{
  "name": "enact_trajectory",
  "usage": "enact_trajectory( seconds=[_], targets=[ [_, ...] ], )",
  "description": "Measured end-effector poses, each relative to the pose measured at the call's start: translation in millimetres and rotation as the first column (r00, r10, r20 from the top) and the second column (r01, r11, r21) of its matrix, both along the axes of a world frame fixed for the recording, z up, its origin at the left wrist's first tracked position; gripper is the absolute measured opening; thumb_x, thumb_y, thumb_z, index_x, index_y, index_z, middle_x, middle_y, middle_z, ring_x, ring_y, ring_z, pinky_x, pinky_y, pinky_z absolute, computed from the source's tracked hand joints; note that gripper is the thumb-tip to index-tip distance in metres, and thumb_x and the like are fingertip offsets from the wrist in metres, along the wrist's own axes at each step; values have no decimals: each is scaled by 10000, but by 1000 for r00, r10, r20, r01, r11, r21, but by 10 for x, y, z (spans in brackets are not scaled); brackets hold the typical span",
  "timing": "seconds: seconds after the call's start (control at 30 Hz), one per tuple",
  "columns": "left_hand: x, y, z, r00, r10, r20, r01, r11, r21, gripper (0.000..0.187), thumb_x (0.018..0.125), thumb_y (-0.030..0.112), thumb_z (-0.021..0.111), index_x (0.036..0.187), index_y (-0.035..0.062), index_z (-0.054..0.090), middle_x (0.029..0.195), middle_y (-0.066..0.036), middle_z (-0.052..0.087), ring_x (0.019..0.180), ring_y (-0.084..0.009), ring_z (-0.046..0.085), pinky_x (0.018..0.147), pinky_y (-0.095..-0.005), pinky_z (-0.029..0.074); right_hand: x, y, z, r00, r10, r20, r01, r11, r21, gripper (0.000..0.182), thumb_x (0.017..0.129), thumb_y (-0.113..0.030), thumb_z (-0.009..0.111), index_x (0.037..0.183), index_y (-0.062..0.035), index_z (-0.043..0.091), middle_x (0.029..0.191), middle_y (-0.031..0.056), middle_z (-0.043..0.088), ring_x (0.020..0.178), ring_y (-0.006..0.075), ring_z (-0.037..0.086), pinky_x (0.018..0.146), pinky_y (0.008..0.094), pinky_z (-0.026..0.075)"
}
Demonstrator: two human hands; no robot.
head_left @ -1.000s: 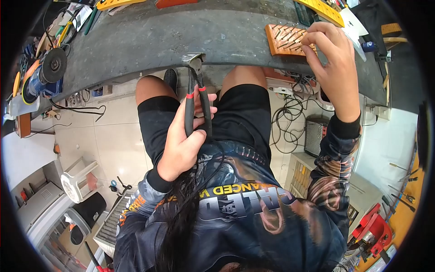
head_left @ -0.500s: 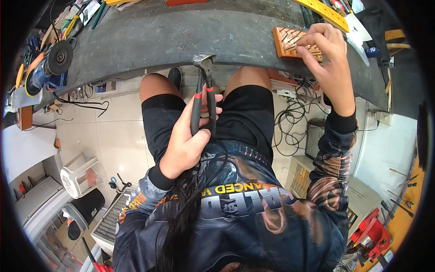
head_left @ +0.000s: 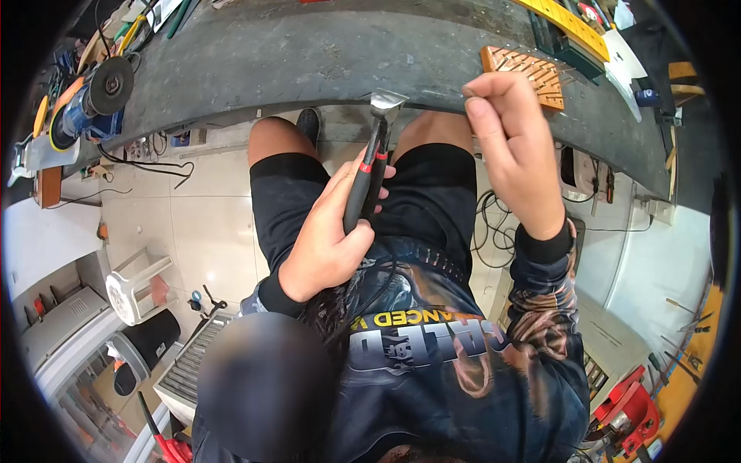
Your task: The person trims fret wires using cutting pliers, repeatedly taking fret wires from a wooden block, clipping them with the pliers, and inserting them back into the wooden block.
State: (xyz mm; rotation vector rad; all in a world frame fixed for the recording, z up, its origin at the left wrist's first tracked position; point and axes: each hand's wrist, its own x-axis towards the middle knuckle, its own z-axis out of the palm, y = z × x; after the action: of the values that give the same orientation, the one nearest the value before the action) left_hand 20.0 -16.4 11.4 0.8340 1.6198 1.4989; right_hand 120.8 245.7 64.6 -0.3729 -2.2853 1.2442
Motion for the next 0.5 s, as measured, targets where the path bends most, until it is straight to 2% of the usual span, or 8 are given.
enact_trajectory(
  seconds=[0.07,0.13,0.27,0.33,0.37,0.43,0.5],
  targets=[
    [-8,7,39,999,0,-40,0,1000,-2,960,857,-87,465,1806,26,378,1658,-200,598,1415,-295,685,1205,-459,567,-23,-85,-42,1000,12,20,-12,1000,-16,122,1159,-71,692,1257,-3,663,938,101,763,844,178,745,796,333,579],
    [-22,19,86,988,7,-156,-10,1000,-20,922,847,-93,460,1765,-14,423,1665,-209,594,1422,-304,686,1241,-458,527,-36,-155,-54,999,26,43,-25,999,-36,117,1159,-61,680,1255,3,662,927,110,768,835,179,750,775,328,578],
    [-43,30,78,972,1,-236,-17,998,-63,901,833,-94,463,1733,-51,448,1677,-224,584,1446,-325,674,1280,-462,483,-52,-222,-56,998,49,30,-47,996,-71,127,1150,-53,693,1255,10,659,924,109,768,833,177,756,762,324,578],
    [-41,28,60,955,-12,-298,-3,999,-49,903,819,-98,475,1722,-68,453,1668,-237,588,1485,-362,640,1302,-470,459,-56,-233,-34,994,58,89,-52,997,-61,132,1138,-46,711,1235,19,649,958,121,787,853,195,781,769,335,593],
    [-42,30,61,955,-12,-297,-3,999,-50,903,819,-98,475,1722,-68,453,1668,-237,588,1485,-362,640,1302,-470,459,-63,-244,-41,994,58,90,-53,997,-61,132,1138,-46,711,1235,19,649,958,121,787,853,195,781,769,335,593],
    [-44,32,68,914,-30,-405,4,998,-64,917,813,-101,485,1729,-60,452,1648,-237,602,1519,-389,602,1315,-472,441,-78,-268,-62,996,62,62,-58,996,-72,135,1127,-45,727,1206,23,641,1014,138,812,892,219,810,788,349,609],
    [-38,30,69,917,-30,-398,2,997,-71,922,811,-102,487,1731,-58,451,1644,-239,605,1527,-395,593,1316,-466,436,-80,-272,-60,996,65,66,-60,996,-66,134,1124,-43,729,1196,23,638,1041,148,819,905,227,818,794,353,614]
  ],
)
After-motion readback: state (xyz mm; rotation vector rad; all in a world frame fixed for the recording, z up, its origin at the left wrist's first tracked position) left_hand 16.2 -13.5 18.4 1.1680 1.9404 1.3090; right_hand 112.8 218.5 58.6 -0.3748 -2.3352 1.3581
